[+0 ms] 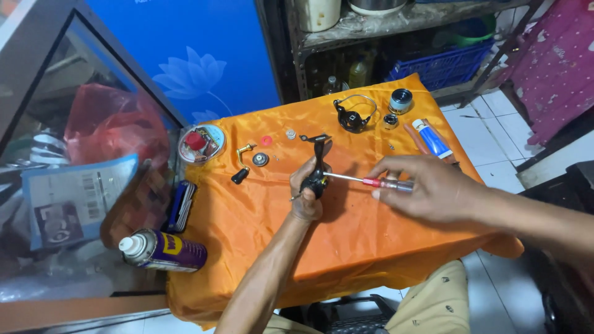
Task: Assembling and repairing a fishing reel by attaching parts and tightening screws with a screwdriver.
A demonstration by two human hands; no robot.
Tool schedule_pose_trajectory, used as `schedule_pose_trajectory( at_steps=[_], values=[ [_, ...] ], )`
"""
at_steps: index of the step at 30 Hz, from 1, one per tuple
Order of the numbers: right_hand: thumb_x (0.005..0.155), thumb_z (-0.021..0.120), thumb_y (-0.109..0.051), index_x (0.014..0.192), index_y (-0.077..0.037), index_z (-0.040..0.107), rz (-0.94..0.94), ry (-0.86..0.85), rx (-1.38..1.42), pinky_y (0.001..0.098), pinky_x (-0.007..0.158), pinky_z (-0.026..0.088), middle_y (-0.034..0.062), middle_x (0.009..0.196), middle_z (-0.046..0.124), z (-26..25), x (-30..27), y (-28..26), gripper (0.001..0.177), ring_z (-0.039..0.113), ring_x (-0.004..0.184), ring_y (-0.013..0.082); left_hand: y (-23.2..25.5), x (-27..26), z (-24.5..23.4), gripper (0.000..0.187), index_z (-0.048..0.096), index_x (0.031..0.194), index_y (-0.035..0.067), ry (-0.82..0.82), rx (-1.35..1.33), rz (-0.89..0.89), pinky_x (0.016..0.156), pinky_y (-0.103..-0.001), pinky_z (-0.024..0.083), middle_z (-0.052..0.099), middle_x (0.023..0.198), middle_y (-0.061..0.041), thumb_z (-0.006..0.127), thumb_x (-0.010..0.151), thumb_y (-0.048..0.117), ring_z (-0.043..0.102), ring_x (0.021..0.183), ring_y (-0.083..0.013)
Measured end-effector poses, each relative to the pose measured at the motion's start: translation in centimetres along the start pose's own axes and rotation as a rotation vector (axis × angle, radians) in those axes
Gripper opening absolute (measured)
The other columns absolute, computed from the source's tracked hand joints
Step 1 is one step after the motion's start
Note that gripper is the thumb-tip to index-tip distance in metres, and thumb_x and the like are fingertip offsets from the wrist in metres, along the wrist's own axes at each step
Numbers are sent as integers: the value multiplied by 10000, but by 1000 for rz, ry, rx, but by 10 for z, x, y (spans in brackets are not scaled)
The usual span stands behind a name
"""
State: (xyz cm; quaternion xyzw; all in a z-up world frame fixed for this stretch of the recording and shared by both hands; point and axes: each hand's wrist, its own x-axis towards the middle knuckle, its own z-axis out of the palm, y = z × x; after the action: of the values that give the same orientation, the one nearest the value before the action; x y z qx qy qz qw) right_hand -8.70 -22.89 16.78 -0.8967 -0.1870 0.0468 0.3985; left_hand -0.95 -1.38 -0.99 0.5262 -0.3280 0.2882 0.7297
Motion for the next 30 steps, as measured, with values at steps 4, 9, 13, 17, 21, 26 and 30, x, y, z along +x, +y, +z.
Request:
schedule_pose_trajectory(
  at_steps=[4,9,13,17,21,26,30],
  values=[
    [945,599,-296,1194,-308,721,-415,113,-509,346,424,549,22,819,703,2,-16,3,278,690,536,245,-8,-2,-2,906,674,1161,-51,-23,-20,-52,445,-282,474,620,685,-140,313,960,755,605,578,-188],
    [1009,491,-171,1110,-216,720,-979,391,-1267,292,468,406,72,872,594,0,-13,-5,254,480,537,155,-3,-4,6,933,646,1287,0,54,-96,-75,437,-213,455,638,712,-153,245,973,781,616,596,-169],
    [978,538,-218,1274,-224,648,-570,22,-861,379,491,592,90,901,658,-4,-10,-10,316,707,600,263,7,2,-1,844,635,1232,-39,-15,-18,-130,382,-228,427,629,679,-155,323,998,709,587,547,-167],
    [914,602,-195,1314,-210,561,-416,-97,-703,458,472,597,93,908,608,-2,-5,9,403,715,724,314,37,12,1,882,637,1115,-71,-55,-20,-208,522,-275,438,626,736,-130,380,972,761,599,637,-178],
    [948,490,-195,1550,-321,299,-333,-319,-1072,555,394,587,56,991,470,-6,-4,12,644,673,730,311,60,21,7,1075,556,1379,-114,-144,24,-288,638,-312,370,527,727,-44,377,946,853,471,669,-152],
    [968,573,-330,1315,-292,635,-401,-80,-739,511,404,559,51,865,580,-14,-5,-11,355,696,536,330,30,11,9,926,648,1219,-74,-67,23,-253,538,-277,438,667,813,-136,400,932,772,581,635,-164],
    [975,578,-393,1175,-293,719,-350,-86,-520,466,455,615,56,831,654,-15,2,-7,264,740,565,333,22,7,10,912,652,1298,-56,19,23,-252,452,-228,464,632,687,-104,422,887,725,601,606,-141]
  ],
)
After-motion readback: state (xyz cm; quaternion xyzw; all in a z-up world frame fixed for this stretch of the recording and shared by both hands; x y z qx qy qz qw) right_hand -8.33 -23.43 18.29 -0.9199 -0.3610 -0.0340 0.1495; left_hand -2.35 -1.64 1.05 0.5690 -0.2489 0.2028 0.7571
